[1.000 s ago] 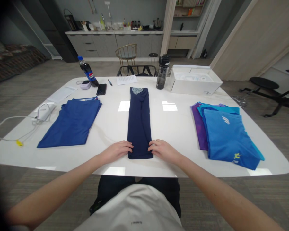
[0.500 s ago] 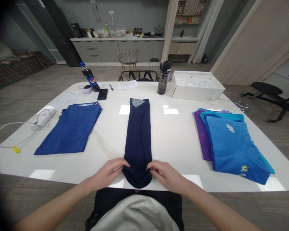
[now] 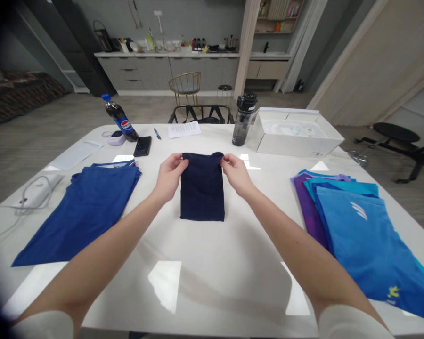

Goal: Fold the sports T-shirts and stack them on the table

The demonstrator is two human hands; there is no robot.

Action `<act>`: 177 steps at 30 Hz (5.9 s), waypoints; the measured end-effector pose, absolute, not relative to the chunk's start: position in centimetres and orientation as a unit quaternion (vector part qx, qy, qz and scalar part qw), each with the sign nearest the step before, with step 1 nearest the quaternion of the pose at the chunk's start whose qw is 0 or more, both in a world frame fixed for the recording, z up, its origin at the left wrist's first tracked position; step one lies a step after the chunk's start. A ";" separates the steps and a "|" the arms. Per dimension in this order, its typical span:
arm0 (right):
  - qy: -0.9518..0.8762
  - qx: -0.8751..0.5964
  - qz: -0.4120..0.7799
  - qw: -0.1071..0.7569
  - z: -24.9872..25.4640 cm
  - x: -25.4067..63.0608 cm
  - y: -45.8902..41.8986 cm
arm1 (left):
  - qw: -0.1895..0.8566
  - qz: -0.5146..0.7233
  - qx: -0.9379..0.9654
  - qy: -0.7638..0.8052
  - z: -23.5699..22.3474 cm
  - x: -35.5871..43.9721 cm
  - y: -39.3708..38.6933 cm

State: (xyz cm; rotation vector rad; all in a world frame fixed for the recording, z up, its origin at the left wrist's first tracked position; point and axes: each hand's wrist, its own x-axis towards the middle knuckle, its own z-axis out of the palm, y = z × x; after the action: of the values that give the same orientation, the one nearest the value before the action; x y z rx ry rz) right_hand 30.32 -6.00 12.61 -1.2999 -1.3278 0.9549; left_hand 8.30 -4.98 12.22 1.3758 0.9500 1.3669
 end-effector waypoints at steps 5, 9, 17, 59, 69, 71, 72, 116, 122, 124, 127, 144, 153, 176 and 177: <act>-0.549 -0.679 0.239 0.425 7.8 30.0 2.8 | 0.317 0.470 0.603 0.561 7.6 8.7 3.6; -0.597 -0.723 0.118 0.326 4.1 29.3 3.3 | 0.211 0.369 0.697 0.577 3.5 8.6 4.1; -0.734 -0.645 0.050 0.205 4.3 26.2 2.0 | 0.115 0.256 0.797 0.535 3.2 10.7 3.5; -0.715 -0.692 0.070 0.072 1.3 25.2 -13.9 | 0.065 0.154 0.889 0.427 1.3 9.9 -8.8; -0.730 -0.652 0.083 0.188 2.8 28.2 -18.9 | 0.051 0.131 0.877 0.459 2.7 3.8 -15.8; -0.750 -0.629 0.085 0.186 3.3 28.7 -19.2 | 0.036 0.115 0.877 0.466 3.2 3.6 -15.6; -0.760 -0.620 0.086 0.175 3.6 28.9 -19.1 | 0.029 0.105 0.876 0.469 3.4 3.7 -15.4; -0.565 -0.661 0.068 0.490 10.0 37.0 -37.2 | 0.322 0.234 0.871 0.287 16.5 15.8 -20.9; -0.494 -0.658 -0.077 0.563 15.0 43.4 -43.9 | 0.453 0.293 0.822 0.182 21.9 24.3 -26.2; -0.480 -0.658 -0.130 0.566 18.5 46.5 -44.4 | 0.512 0.325 0.780 0.150 23.6 27.7 -27.1; -0.465 -0.673 -0.180 0.547 23.8 52.4 -42.4 | 0.579 0.374 0.715 0.114 25.6 33.9 -26.1; -0.575 -0.791 0.038 0.205 12.0 58.6 -25.1 | 0.374 0.204 0.825 0.373 7.0 39.9 -14.6; -0.731 -0.613 0.214 0.211 8.5 39.4 -20.6 | 0.244 0.233 0.828 0.447 6.3 17.4 -16.4; -0.863 -0.454 0.102 0.200 1.6 5.8 -13.1 | 0.055 0.114 0.539 0.833 4.7 -25.3 -2.4; -0.861 -0.455 0.103 0.203 1.6 5.8 -13.2 | 0.054 0.116 0.539 0.832 4.6 -25.3 -2.4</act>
State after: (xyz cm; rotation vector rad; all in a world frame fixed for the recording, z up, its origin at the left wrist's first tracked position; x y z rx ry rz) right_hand 5.85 -13.15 1.58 -1.2687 -2.4032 0.2876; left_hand -25.33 -2.37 4.58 1.6373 2.5283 0.3535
